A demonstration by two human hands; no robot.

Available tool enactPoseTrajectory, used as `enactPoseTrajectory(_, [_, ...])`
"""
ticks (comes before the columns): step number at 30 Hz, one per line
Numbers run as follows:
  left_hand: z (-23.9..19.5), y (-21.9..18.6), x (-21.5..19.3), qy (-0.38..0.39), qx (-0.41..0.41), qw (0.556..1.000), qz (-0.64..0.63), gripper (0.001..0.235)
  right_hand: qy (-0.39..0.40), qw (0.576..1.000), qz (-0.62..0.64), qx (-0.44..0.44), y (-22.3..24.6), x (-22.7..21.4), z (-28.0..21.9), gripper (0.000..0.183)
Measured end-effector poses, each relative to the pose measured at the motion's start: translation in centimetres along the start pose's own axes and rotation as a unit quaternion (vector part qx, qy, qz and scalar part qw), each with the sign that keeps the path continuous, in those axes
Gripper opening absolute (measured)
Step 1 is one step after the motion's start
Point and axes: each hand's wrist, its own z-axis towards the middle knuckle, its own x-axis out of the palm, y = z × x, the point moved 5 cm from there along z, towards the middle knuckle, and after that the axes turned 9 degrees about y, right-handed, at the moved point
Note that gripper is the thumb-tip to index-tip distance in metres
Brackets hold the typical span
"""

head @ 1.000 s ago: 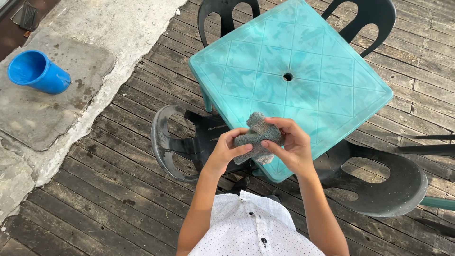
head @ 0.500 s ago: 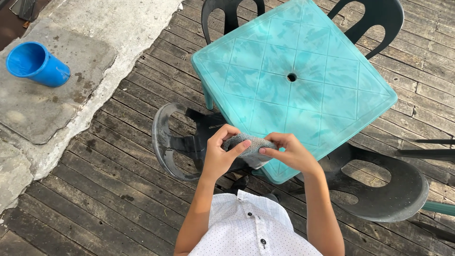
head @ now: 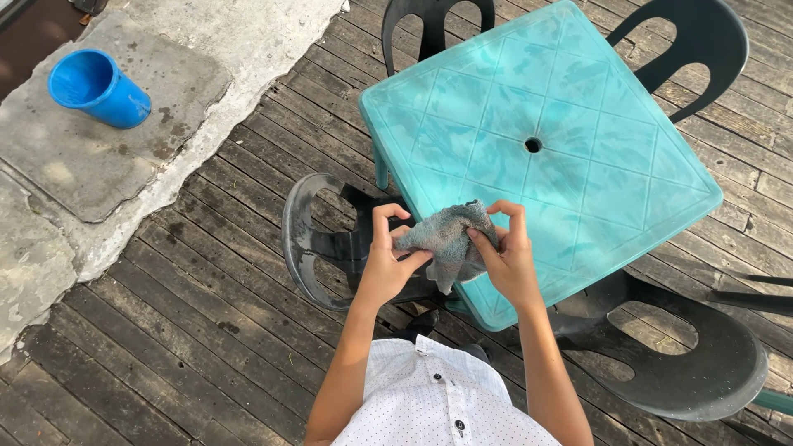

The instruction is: Cleaning plastic chairs by wiping them with a damp cloth and rinsing the cloth in a bucket of water.

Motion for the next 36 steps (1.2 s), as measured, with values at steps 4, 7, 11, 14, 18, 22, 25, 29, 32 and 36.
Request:
enactPoseTrajectory(4, [-0.6, -0.7, -1.5, -0.028, 0.074, 0.972, -0.221, 0.066, -0.007, 0.996, 0.092, 0.02, 0.9, 0.2, 0.8, 0.052])
enactPoseTrajectory(7, [-1.2, -1.7, -0.9, -0.01, 0.078, 0.958, -0.276, 0.083, 0.019, 0.99, 0.138, 0.026, 0.2, 0.4, 0.9, 0.046])
enactPoseTrajectory(11, [-2.2, -3.4, -0.3, 0.025, 0.15, 0.977, -0.151, 0.098, 0.136, 0.971, 0.196, -0.002, 2.7, 1.7, 0.6, 0.042])
enactPoseTrajectory(14, [-2.6, -3.8, -0.4, 0.003, 0.137, 0.988, -0.073, 0.095, 0.17, 0.971, 0.162, -0.037, 4.5, 2.3, 0.3, 0.046])
enactPoseTrajectory(18, [-3.0, -5.9, -0.5, -0.03, 0.077, 0.993, 0.085, 0.057, 0.136, 0.989, -0.058, -0.023, 6.7, 2.4, 0.2, 0.054])
enactPoseTrajectory(22, [-3.0, -7.6, 0.1, -0.076, 0.067, 0.975, 0.197, 0.045, 0.109, 0.97, -0.216, 0.008, 6.8, 2.2, 0.0, 0.049])
enactPoseTrajectory(25, [-2.8, -7.9, 0.2, -0.083, 0.066, 0.972, 0.208, 0.045, 0.082, 0.951, -0.287, -0.081, 7.1, 1.8, -0.3, 0.038])
enactPoseTrajectory(29, [-2.8, -6.4, 0.2, -0.073, 0.044, 0.951, 0.298, 0.039, 0.06, 0.946, -0.288, -0.136, 8.3, 1.7, -0.6, 0.034])
enactPoseTrajectory(32, [-2.8, -7.4, 0.6, -0.104, 0.089, 0.902, 0.409, 0.029, 0.059, 0.955, -0.252, -0.142, 7.8, 1.1, -0.8, 0.027])
enactPoseTrajectory(36, [-2.0, -5.5, 0.5, -0.048, 0.146, 0.957, 0.246, 0.024, 0.07, 0.979, -0.183, -0.052, 4.5, 0.4, -0.8, 0.023])
